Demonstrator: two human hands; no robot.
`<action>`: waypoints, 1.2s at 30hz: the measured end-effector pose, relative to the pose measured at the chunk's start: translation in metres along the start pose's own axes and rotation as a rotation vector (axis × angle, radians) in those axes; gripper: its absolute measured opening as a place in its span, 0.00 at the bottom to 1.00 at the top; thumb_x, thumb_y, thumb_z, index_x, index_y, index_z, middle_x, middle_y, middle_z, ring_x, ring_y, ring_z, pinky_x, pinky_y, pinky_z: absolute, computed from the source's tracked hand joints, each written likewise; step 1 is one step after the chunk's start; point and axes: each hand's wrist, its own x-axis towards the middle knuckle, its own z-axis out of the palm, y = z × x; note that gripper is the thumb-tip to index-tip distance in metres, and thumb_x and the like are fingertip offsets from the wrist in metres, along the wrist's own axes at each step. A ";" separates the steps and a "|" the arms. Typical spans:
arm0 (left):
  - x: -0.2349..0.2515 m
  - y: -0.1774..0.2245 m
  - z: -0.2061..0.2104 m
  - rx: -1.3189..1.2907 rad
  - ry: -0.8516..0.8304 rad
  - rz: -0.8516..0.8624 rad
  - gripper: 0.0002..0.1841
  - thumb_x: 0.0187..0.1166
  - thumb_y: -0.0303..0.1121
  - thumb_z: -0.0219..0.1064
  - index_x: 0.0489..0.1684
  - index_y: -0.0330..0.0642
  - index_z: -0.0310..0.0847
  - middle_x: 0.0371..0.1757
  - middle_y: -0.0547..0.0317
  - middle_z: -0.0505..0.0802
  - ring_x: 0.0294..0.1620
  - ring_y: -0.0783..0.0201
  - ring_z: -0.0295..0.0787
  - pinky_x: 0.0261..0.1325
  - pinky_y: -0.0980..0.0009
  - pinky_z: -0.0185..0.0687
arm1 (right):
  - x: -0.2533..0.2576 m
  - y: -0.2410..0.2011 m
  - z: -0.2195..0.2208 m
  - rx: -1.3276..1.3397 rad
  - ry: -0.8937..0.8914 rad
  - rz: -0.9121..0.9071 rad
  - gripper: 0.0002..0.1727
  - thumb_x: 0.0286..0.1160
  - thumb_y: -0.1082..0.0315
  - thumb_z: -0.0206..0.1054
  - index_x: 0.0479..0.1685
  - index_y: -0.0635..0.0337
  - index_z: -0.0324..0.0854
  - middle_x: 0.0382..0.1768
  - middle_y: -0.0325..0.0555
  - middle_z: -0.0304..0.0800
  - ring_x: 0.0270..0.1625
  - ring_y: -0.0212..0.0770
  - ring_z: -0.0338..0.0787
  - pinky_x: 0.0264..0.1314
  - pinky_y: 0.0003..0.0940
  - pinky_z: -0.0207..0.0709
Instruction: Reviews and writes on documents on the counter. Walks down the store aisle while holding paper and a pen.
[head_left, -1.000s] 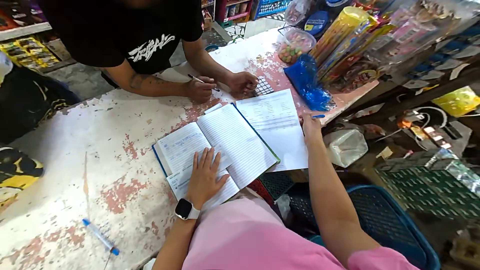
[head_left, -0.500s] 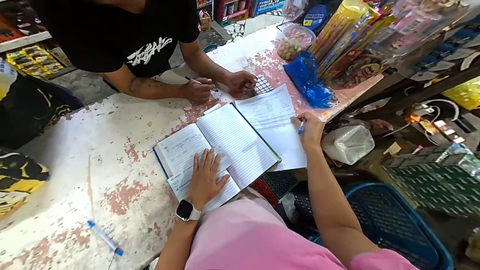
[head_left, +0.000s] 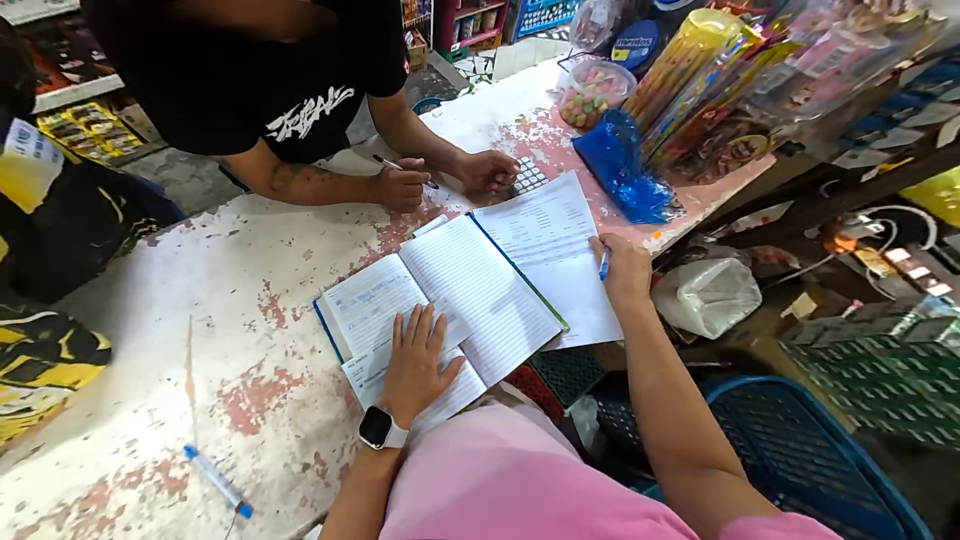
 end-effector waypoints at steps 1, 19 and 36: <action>0.000 0.000 -0.001 -0.001 -0.007 -0.003 0.41 0.81 0.63 0.53 0.80 0.36 0.75 0.84 0.36 0.76 0.87 0.34 0.66 0.86 0.31 0.48 | -0.001 0.001 0.004 0.003 0.038 -0.032 0.20 0.93 0.63 0.54 0.61 0.69 0.86 0.51 0.72 0.92 0.59 0.72 0.90 0.65 0.68 0.76; 0.000 0.000 0.003 0.003 -0.006 -0.009 0.41 0.82 0.66 0.49 0.80 0.39 0.76 0.84 0.37 0.76 0.88 0.36 0.65 0.87 0.31 0.46 | -0.049 -0.067 0.008 -0.039 0.168 -0.165 0.15 0.87 0.68 0.59 0.48 0.75 0.84 0.42 0.73 0.89 0.46 0.71 0.92 0.45 0.63 0.84; -0.001 -0.001 0.002 -0.007 -0.023 -0.027 0.42 0.81 0.66 0.51 0.78 0.36 0.77 0.83 0.36 0.76 0.87 0.34 0.65 0.87 0.30 0.45 | -0.081 -0.110 0.057 0.000 0.121 -0.410 0.07 0.77 0.70 0.67 0.39 0.65 0.88 0.34 0.61 0.90 0.39 0.62 0.93 0.32 0.49 0.82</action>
